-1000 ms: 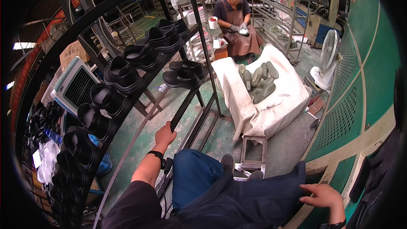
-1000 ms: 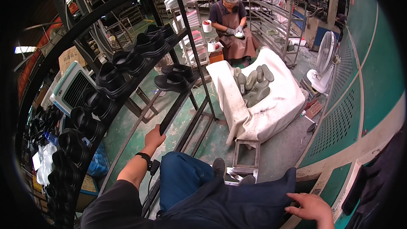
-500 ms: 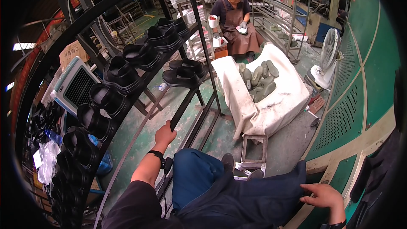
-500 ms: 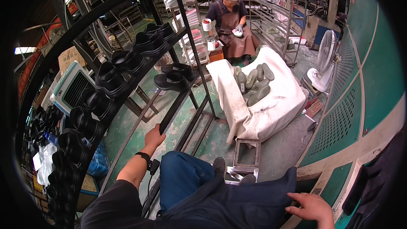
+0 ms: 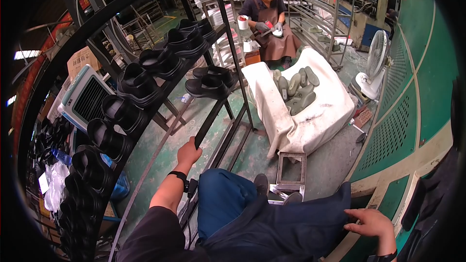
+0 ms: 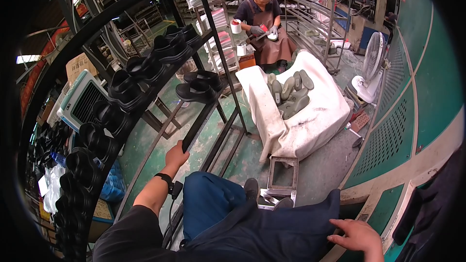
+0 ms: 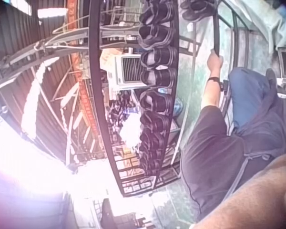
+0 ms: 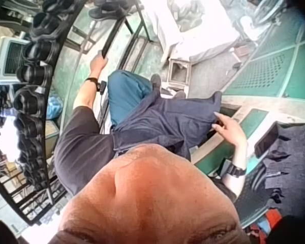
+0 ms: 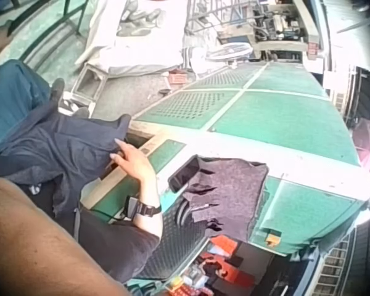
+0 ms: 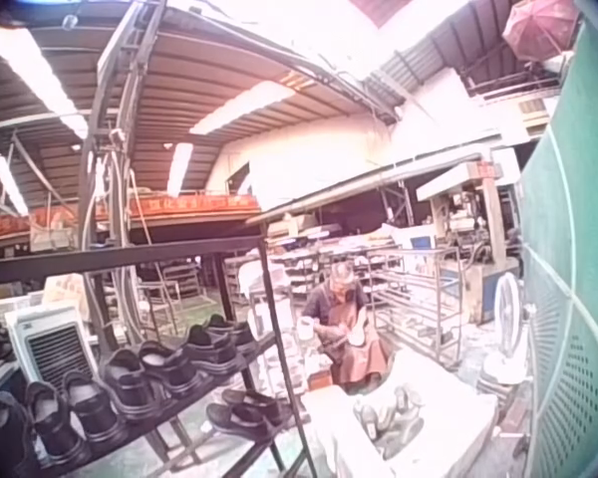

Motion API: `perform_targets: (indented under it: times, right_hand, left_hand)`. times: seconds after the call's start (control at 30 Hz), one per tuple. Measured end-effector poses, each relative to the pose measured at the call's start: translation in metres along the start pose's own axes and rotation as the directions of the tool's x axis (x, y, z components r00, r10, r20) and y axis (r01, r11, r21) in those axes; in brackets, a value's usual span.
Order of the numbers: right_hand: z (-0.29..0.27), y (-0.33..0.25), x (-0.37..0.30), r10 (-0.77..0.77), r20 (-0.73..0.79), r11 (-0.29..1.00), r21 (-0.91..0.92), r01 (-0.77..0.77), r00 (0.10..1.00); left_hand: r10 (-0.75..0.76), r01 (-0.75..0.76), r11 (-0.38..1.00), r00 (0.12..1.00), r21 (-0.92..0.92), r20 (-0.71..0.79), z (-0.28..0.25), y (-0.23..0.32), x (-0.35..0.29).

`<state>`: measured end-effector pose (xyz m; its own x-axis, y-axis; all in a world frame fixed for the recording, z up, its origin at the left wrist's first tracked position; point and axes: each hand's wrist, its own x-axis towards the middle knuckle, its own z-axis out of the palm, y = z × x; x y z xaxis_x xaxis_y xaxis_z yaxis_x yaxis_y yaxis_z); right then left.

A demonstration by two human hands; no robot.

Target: Processing and inspecting shoe components on an assembly line.

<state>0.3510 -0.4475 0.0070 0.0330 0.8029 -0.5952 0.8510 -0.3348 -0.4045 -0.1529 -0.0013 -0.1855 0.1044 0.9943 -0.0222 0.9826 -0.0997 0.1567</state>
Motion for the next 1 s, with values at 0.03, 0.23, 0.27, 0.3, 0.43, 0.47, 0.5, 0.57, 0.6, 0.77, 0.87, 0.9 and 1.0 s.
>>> perform_targets:
  times: [0.03, 0.23, 0.27, 0.3, 0.43, 0.47, 0.5, 0.57, 0.6, 0.77, 0.87, 0.9, 1.0]
  right_hand:
    - [0.0000, -0.0001, 0.0000, -0.009, -0.003, 1.000, 0.021, 0.009, 1.000]
    - [-0.0003, -0.0007, -0.0004, -0.009, -0.006, 1.000, 0.020, 0.009, 1.000]
    - [-0.0004, -0.0008, -0.0005, -0.011, -0.007, 1.000, 0.022, 0.011, 1.000]
    - [-0.0005, -0.0010, -0.0005, -0.001, -0.001, 1.000, 0.000, 0.001, 1.000]
    - [-0.0010, -0.0016, -0.0006, -0.018, -0.013, 1.000, 0.020, 0.018, 1.000]
    - [-0.0012, -0.0017, -0.0007, -0.013, -0.010, 1.000, 0.023, 0.013, 1.000]
    - [-0.0013, -0.0018, -0.0007, -0.001, -0.004, 1.000, 0.006, 0.001, 1.000]
    - [-0.0015, -0.0020, -0.0007, -0.012, -0.010, 1.000, 0.028, 0.012, 1.000]
    - [-0.0014, -0.0021, -0.0007, -0.002, -0.005, 1.000, 0.007, 0.002, 1.000]
    - [-0.0009, -0.0023, -0.0011, -0.021, -0.022, 0.999, 0.031, 0.022, 1.000]
    - [-0.0006, -0.0021, -0.0013, -0.021, -0.027, 0.999, 0.031, 0.022, 0.999]
    - [-0.0005, -0.0020, -0.0012, -0.016, -0.024, 1.000, 0.013, 0.016, 1.000]
    - [-0.0002, -0.0017, -0.0007, -0.012, -0.021, 1.000, 0.015, 0.012, 1.000]
  left_hand:
    - [0.001, -0.001, 1.000, 1.000, 0.000, -0.003, 0.0002, -0.0001, 0.0001]
    - [0.001, -0.001, 1.000, 1.000, 0.006, 0.000, 0.0012, -0.0009, 0.0004]
    - [0.001, -0.001, 1.000, 1.000, 0.007, 0.000, 0.0013, -0.0010, 0.0005]
    - [0.002, -0.002, 1.000, 1.000, 0.006, 0.002, 0.0014, -0.0012, 0.0005]
    - [0.001, -0.001, 1.000, 1.000, 0.008, 0.004, 0.0014, -0.0013, 0.0003]
    - [0.008, -0.008, 1.000, 1.000, 0.002, -0.002, 0.0012, -0.0012, 0.0003]
    - [0.007, -0.007, 1.000, 1.000, 0.004, 0.001, 0.0010, -0.0012, 0.0003]
    - [0.007, -0.007, 1.000, 1.000, 0.006, 0.004, 0.0008, -0.0011, 0.0004]
    - [0.002, -0.003, 1.000, 1.000, 0.007, 0.009, 0.0009, -0.0011, 0.0005]
    - [0.003, -0.003, 1.000, 1.000, 0.014, 0.005, 0.0023, -0.0022, 0.0009]
    - [0.015, -0.015, 1.000, 1.000, 0.015, -0.003, 0.0034, -0.0032, 0.0012]
    - [0.016, -0.016, 1.000, 1.000, 0.015, -0.004, 0.0037, -0.0035, 0.0013]
    - [0.017, -0.017, 1.000, 1.000, 0.012, -0.003, 0.0043, -0.0040, 0.0016]
